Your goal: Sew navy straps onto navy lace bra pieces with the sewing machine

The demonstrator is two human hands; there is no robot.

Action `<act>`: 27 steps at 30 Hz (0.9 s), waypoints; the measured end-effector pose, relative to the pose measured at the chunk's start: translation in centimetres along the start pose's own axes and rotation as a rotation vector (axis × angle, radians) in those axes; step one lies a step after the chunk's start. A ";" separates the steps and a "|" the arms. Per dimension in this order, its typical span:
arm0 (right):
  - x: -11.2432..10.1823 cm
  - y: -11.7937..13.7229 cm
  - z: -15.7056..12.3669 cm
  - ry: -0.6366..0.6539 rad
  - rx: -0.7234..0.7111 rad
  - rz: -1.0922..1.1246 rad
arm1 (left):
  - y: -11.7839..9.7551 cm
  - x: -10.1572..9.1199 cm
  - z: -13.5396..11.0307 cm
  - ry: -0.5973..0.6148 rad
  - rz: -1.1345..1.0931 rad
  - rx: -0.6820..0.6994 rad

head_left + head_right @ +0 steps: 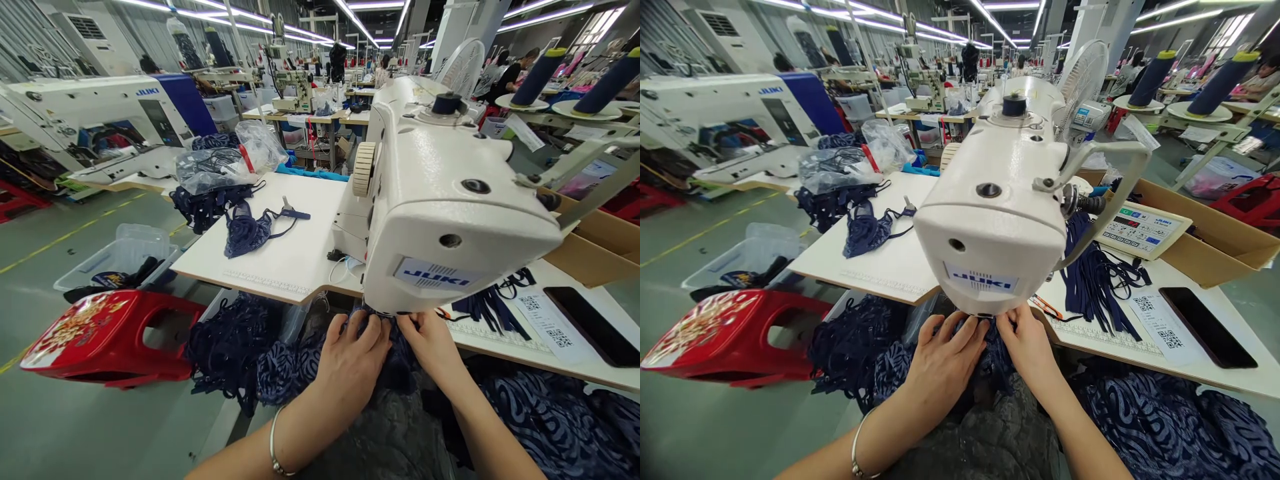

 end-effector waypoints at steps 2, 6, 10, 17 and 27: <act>0.2 0.0 0.1 0.009 -0.007 0.002 | 0.2 -0.1 0.0 0.002 0.001 -0.007; 0.4 -0.1 0.2 -0.002 0.005 0.011 | 0.4 -0.2 -0.1 0.014 -0.032 -0.014; 0.5 -0.1 0.2 -0.008 0.008 0.018 | 0.5 -0.2 -0.4 0.041 -0.086 -0.025; 0.3 -0.1 0.1 -0.004 -0.017 0.073 | 0.0 0.0 -0.5 0.094 -0.124 -0.025; -0.5 0.2 0.1 -0.017 -0.026 0.105 | -0.7 0.4 -0.5 0.172 -0.075 0.019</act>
Point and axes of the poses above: each hand's wrist, its own z-axis towards the middle knuckle, its own x-axis out of the palm, y = z × x, the point moved 10 cm from there along z, towards the middle knuckle, and after that the axes turned 9 degrees about -y, right-handed, at the moved point
